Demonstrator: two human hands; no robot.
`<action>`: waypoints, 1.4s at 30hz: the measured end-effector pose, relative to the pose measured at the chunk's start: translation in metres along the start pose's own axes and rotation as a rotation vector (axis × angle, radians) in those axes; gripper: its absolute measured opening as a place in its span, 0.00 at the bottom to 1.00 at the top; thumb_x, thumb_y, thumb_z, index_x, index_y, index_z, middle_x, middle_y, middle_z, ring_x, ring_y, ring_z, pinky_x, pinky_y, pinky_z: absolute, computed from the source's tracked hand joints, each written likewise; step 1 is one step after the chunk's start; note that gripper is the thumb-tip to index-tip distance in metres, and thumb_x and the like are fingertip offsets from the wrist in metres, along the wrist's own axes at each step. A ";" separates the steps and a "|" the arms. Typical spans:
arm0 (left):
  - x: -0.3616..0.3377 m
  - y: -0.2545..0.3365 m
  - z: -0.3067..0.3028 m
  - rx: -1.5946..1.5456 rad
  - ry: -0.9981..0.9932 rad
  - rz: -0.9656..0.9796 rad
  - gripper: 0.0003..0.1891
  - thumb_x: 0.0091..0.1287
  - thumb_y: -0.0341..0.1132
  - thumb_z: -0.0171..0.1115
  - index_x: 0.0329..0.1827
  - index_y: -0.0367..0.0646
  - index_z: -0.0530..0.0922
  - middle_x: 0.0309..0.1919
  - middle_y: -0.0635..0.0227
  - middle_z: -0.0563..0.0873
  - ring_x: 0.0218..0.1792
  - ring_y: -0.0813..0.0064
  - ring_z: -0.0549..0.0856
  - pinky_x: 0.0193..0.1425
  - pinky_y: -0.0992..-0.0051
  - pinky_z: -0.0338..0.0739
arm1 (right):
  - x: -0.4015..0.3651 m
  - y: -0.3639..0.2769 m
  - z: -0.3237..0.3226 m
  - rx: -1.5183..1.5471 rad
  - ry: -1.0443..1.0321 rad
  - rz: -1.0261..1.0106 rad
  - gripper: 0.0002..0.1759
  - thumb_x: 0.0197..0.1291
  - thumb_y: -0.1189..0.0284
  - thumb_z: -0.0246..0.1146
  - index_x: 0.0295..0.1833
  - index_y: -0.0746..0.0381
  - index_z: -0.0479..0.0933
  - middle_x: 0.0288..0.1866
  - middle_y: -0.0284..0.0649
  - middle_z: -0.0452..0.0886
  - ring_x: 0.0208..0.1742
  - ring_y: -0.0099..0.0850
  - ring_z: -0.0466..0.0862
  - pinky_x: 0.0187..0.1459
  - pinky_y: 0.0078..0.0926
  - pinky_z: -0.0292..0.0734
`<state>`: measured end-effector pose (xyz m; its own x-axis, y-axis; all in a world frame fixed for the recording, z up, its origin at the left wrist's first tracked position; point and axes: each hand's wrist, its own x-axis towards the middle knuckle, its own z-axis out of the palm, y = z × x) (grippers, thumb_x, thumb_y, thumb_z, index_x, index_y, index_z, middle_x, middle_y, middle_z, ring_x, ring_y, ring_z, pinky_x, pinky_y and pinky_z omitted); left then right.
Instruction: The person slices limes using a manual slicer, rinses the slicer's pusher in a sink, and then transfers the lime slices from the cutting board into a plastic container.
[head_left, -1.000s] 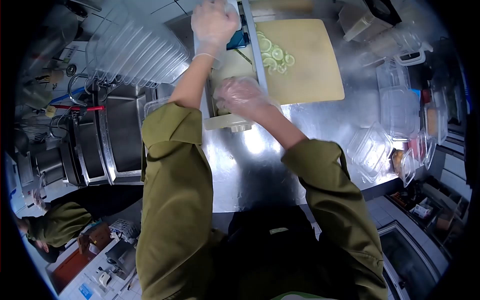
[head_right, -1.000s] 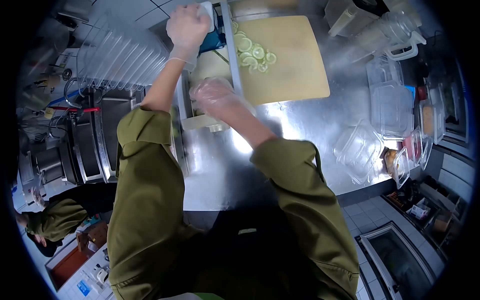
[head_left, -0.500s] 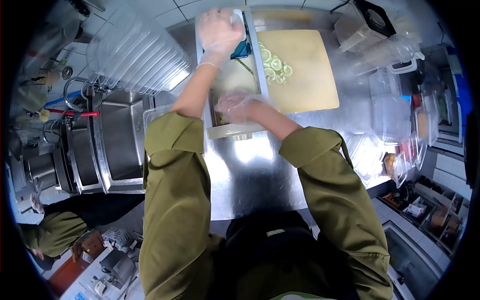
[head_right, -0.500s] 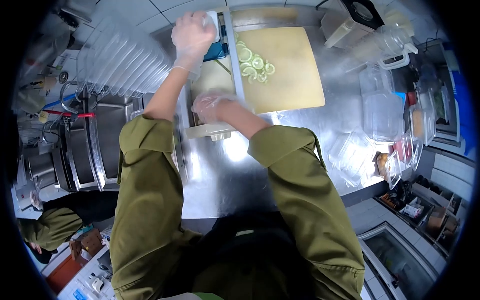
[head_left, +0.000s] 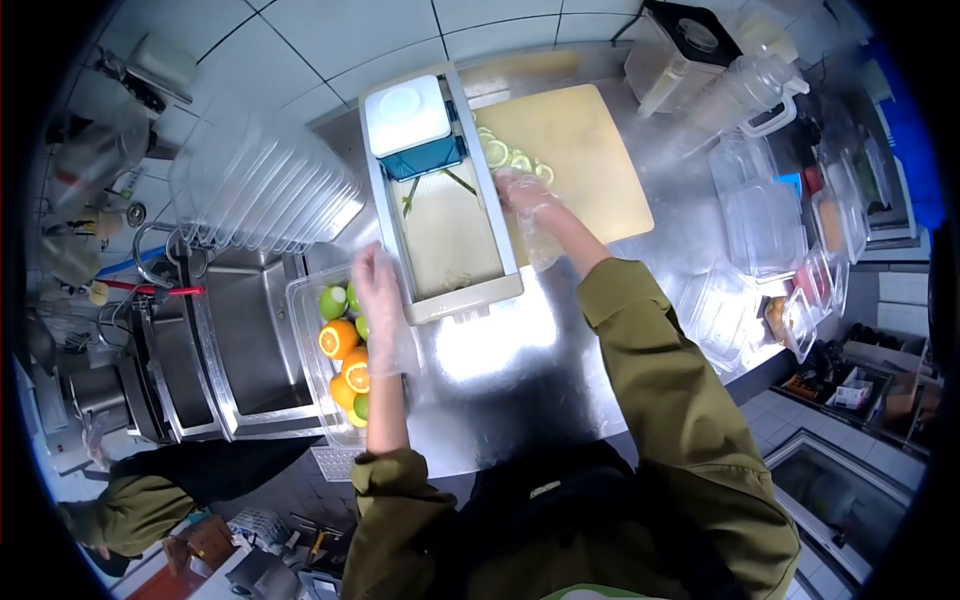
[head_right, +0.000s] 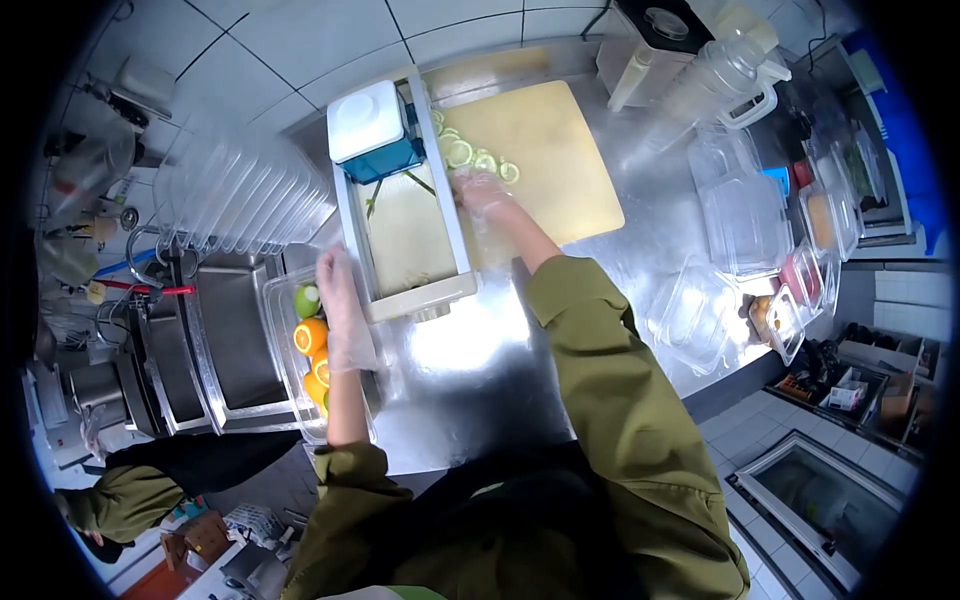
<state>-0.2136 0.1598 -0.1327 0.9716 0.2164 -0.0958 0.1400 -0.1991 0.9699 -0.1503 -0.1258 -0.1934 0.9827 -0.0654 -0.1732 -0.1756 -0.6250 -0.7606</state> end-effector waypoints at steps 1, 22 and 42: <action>-0.003 -0.004 0.000 0.068 -0.041 -0.041 0.20 0.69 0.41 0.54 0.56 0.34 0.73 0.46 0.58 0.80 0.47 0.67 0.79 0.56 0.70 0.71 | -0.005 -0.010 0.003 0.169 0.009 0.074 0.27 0.69 0.51 0.49 0.45 0.65 0.79 0.35 0.43 0.83 0.34 0.30 0.81 0.39 0.30 0.75; -0.059 0.011 0.117 0.364 -0.169 -0.020 0.26 0.63 0.42 0.55 0.60 0.34 0.70 0.39 0.45 0.84 0.43 0.44 0.83 0.49 0.54 0.77 | -0.065 0.008 -0.074 -0.049 0.271 0.249 0.23 0.55 0.58 0.62 0.51 0.63 0.77 0.39 0.51 0.83 0.42 0.42 0.82 0.46 0.38 0.75; 0.035 0.164 -0.010 0.822 0.599 0.964 0.24 0.53 0.40 0.68 0.52 0.41 0.76 0.47 0.55 0.81 0.50 0.55 0.79 0.52 0.60 0.74 | -0.065 0.078 -0.158 -0.231 0.209 0.250 0.37 0.57 0.55 0.57 0.67 0.69 0.65 0.58 0.61 0.75 0.62 0.51 0.74 0.62 0.38 0.67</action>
<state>-0.1586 0.1445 0.0253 0.5496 0.0042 0.8354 -0.2542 -0.9517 0.1720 -0.2191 -0.2931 -0.1422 0.9060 -0.3802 -0.1860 -0.4170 -0.7267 -0.5459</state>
